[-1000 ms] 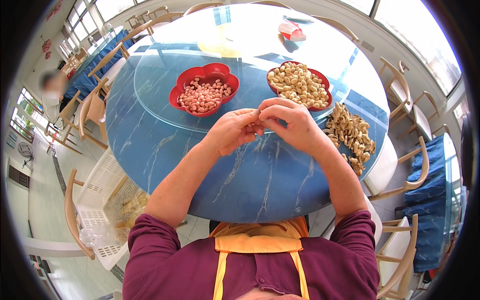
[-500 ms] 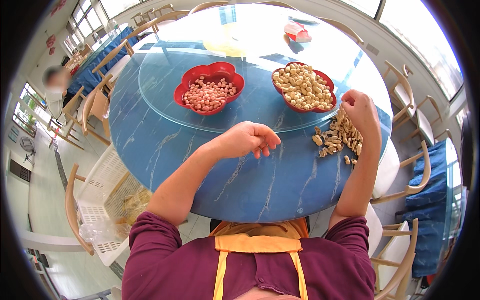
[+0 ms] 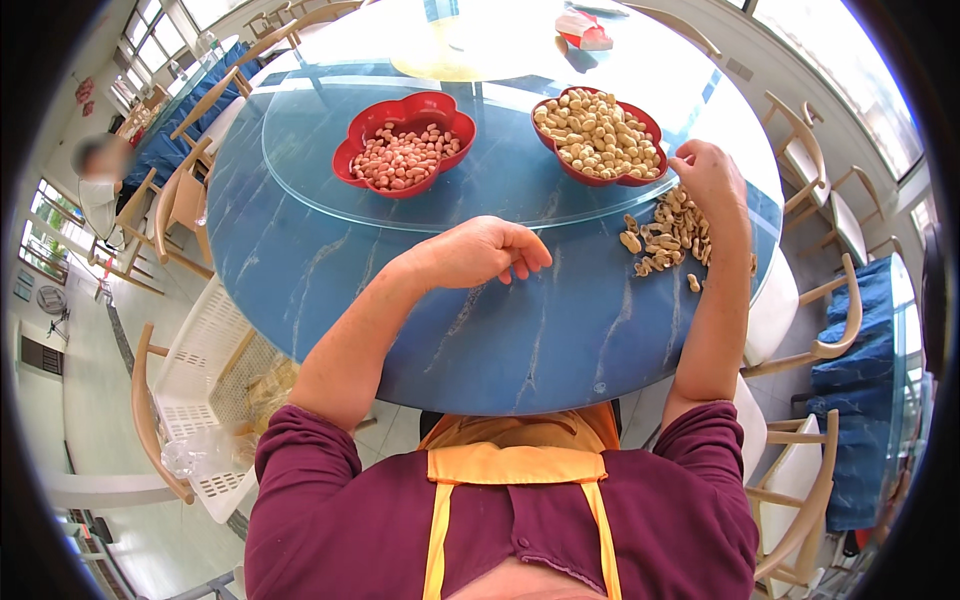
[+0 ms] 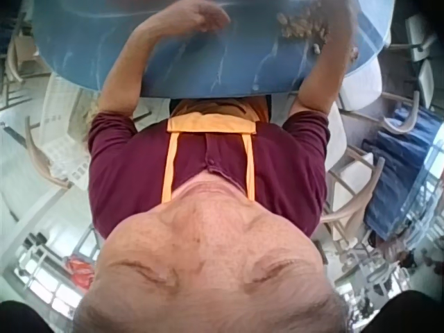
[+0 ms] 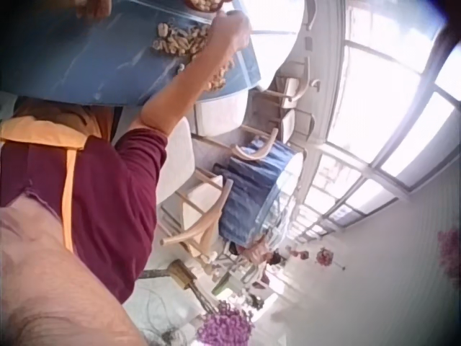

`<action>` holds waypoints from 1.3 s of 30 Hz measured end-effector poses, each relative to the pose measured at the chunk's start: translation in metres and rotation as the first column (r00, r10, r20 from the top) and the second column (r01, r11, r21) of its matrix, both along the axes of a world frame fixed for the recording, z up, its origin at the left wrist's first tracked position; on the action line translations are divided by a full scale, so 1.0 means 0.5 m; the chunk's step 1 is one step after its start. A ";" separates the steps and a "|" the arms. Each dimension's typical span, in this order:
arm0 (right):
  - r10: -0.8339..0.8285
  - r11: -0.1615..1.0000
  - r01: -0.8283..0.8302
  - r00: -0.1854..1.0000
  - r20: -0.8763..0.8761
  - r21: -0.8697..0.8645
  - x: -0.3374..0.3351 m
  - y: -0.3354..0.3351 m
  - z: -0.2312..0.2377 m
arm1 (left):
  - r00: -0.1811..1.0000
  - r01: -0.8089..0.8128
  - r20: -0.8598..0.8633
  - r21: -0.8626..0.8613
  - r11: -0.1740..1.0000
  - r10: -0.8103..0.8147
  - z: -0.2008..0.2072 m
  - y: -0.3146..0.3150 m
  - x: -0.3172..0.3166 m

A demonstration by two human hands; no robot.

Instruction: The person sits at a round table and repeatedly picks peanuts from a red bowl, cracks them by hand, and places the kernels into a second red bowl while discarding shells onto the table. The process continues throughout the clip with consistent hand motions.

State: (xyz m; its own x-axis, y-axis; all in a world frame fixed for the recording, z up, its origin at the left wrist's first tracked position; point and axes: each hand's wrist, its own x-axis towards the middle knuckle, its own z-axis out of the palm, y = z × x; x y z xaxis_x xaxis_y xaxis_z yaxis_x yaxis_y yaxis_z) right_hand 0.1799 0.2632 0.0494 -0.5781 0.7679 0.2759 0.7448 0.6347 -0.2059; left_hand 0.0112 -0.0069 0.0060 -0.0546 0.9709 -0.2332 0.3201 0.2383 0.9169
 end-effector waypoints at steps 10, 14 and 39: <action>0.230 0.973 -0.231 0.953 -0.197 0.015 -0.040 -0.043 -0.014 | 1.000 0.005 -0.018 0.027 1.000 -0.004 -0.017 0.007 0.018; 0.266 0.962 -0.272 0.911 -0.315 0.026 -0.041 -0.053 -0.010 | 1.000 -0.003 0.017 0.045 0.999 0.002 -0.014 0.007 0.008; 0.525 0.827 -0.450 0.832 -0.178 0.336 -0.163 -0.037 -0.076 | 0.979 -0.117 0.177 0.098 0.988 0.098 0.024 -0.008 -0.019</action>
